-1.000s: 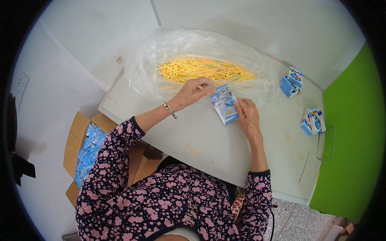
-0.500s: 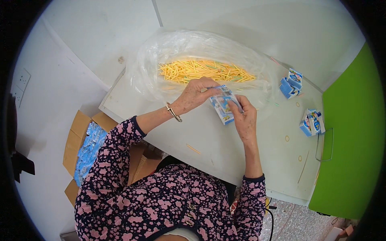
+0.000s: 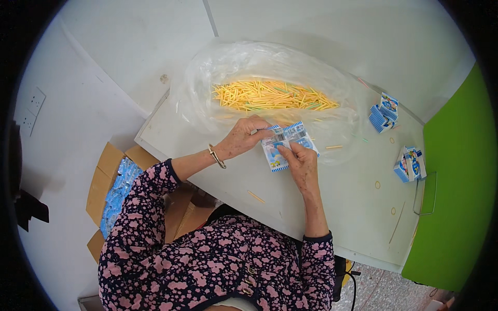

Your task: Count and place yellow plastic sticks into small plastic packets.

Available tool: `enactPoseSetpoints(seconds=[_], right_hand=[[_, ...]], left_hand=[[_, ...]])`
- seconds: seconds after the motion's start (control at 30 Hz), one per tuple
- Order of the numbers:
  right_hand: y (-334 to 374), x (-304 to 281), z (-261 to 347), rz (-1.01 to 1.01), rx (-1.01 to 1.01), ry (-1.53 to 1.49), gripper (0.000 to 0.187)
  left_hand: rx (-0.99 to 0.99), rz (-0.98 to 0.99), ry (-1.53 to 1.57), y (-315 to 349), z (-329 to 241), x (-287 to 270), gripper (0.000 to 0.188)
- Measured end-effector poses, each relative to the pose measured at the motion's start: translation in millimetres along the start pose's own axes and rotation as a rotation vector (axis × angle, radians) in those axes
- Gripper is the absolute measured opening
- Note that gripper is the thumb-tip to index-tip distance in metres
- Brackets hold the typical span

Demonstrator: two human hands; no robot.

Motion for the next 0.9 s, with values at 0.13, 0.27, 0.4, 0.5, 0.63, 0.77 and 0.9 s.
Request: enactPoseSetpoints(seconds=[0.13, 0.27, 0.4, 0.5, 0.63, 0.77, 0.9], right_hand=[[-6.2, -1.5, -14.7, 0.022, -0.003, 0.075, 0.015], [-8.5, -2.8, -18.4, 0.054, 0.001, -0.012, 0.016], [-10.2, -1.6, -13.5, 0.011, -0.027, 0.016, 0.016], [-9.3, -0.6, -17.6, 0.041, 0.02, 0.033, 0.018], [-5.0, 1.0, -10.3, 0.059, 0.0, 0.009, 0.02], [-9.1, -2.2, -15.6, -0.001, -0.097, 0.032, 0.022], [-17.0, -9.4, -31.2, -0.141, -0.123, 0.071, 0.023]], left_hand=[[0.001, 0.011, 0.064, -2.5, -12.7, -8.8, 0.013], [-0.142, 0.145, 0.174, -9.1, -14.3, -11.4, 0.014], [0.007, 0.04, 0.075, -4.0, -9.7, -6.6, 0.014], [0.032, -0.001, 0.024, 0.9, -9.0, -5.3, 0.013], [0.084, 0.0, -0.147, 3.1, -8.8, -5.5, 0.012], [0.209, 0.085, 0.025, -15.0, 4.8, -13.0, 0.011], [0.304, -0.06, -0.342, -70.9, 32.5, -35.9, 0.014]])
Point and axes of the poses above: each hand's wrist, its own y-axis away from the middle knuckle, its own x-axis out of the palm, z = x × y, the point moved 1 cm from there along -y, towards the middle knuckle, and after that the axes turned 5 degrees about -z, right-handed, at the moved point
